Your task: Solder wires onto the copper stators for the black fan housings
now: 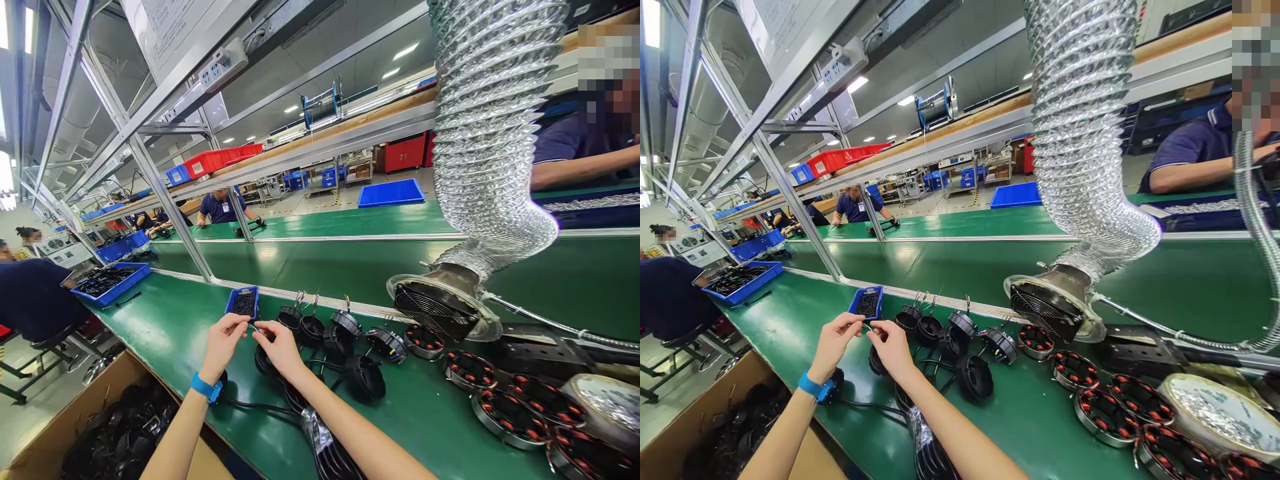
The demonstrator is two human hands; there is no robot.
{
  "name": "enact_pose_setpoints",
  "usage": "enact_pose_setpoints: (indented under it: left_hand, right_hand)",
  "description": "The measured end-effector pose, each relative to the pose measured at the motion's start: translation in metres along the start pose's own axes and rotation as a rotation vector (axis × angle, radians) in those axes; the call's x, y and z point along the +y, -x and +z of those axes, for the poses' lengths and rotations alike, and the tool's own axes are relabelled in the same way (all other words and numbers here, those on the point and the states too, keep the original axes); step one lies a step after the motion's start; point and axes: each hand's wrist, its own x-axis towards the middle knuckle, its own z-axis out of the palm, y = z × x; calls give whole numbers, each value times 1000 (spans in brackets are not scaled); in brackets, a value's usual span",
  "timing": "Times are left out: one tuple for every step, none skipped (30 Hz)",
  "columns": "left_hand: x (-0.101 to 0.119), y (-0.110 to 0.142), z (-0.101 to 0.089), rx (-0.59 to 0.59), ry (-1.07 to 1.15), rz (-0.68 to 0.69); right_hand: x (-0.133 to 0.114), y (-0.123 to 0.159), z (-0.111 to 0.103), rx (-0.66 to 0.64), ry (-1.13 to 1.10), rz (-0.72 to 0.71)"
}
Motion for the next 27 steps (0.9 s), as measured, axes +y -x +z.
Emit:
enact_pose_setpoints:
  left_hand:
    - [-2, 0, -1, 10, 15, -18]
    - [-3, -1, -2, 19, 30, -34]
    - [-4, -1, -2, 25, 41, -44]
    - [-5, -1, -3, 25, 47, -47]
    - [-5, -1, -3, 16, 45, -44]
    - [-4, -1, -3, 2, 35, -38]
    - [-3, -1, -3, -17, 18, -32]
    - [-2, -1, -3, -36, 0, -29]
    - [1, 0, -3, -51, -18, -29]
    - [3, 0, -2, -62, -36, -28]
    - [5, 0, -1, -71, -53, -27]
    - [8, 1, 0, -80, -71, -26]
    - [10, 2, 2, -89, -90, -25]
    - [11, 2, 4, -96, -110, -23]
    - [12, 3, 5, -101, -131, -19]
    - [13, 3, 7, -104, -148, -16]
    - [14, 3, 8, -104, -157, -17]
    - [14, 3, 9, -101, -152, -24]
    - [13, 3, 9, -97, -131, -35]
    - [12, 2, 8, -92, -93, -47]
    - [11, 1, 8, -82, -47, -58]
    - [9, 1, 7, -69, 1, -64]
    - [7, 0, 6, -55, 43, -67]
    - [5, 0, 6, -42, 73, -68]
    - [3, 0, 8, -31, 89, -70]
    - [1, 0, 9, -25, 96, -76]
    - [0, 0, 12, -24, 93, -84]
  right_hand:
    - [1, 0, 0, -5, -1, 17]
    - [2, 0, 0, -12, -5, 29]
    - [2, -1, 0, -20, -9, 36]
    - [3, -1, 0, -28, -11, 37]
    - [3, -1, -1, -33, -11, 33]
    - [3, -1, -1, -38, -8, 24]
    - [3, -1, -2, -43, -3, 12]
    - [3, -1, -2, -52, 6, 0]
    - [2, -1, -3, -66, 19, -13]
    - [2, 0, -3, -85, 36, -28]
    - [2, 0, -3, -107, 55, -43]
    - [2, 1, -3, -128, 73, -58]
    - [2, 2, -3, -144, 88, -71]
    - [2, 2, -3, -156, 97, -81]
    - [2, 3, -3, -164, 102, -87]
    - [1, 3, -3, -167, 103, -87]
    - [1, 3, -4, -166, 103, -83]
    - [0, 3, -4, -161, 102, -77]
    - [-1, 3, -4, -156, 101, -70]
    - [-2, 3, -5, -152, 99, -64]
    - [-4, 3, -5, -150, 97, -61]
    - [-5, 3, -5, -150, 95, -62]
    - [-6, 3, -5, -153, 94, -64]
    - [-7, 3, -5, -156, 94, -66]
    - [-8, 3, -5, -157, 95, -68]
    - [-9, 3, -5, -158, 97, -68]
    - [-9, 4, -5, -158, 100, -68]
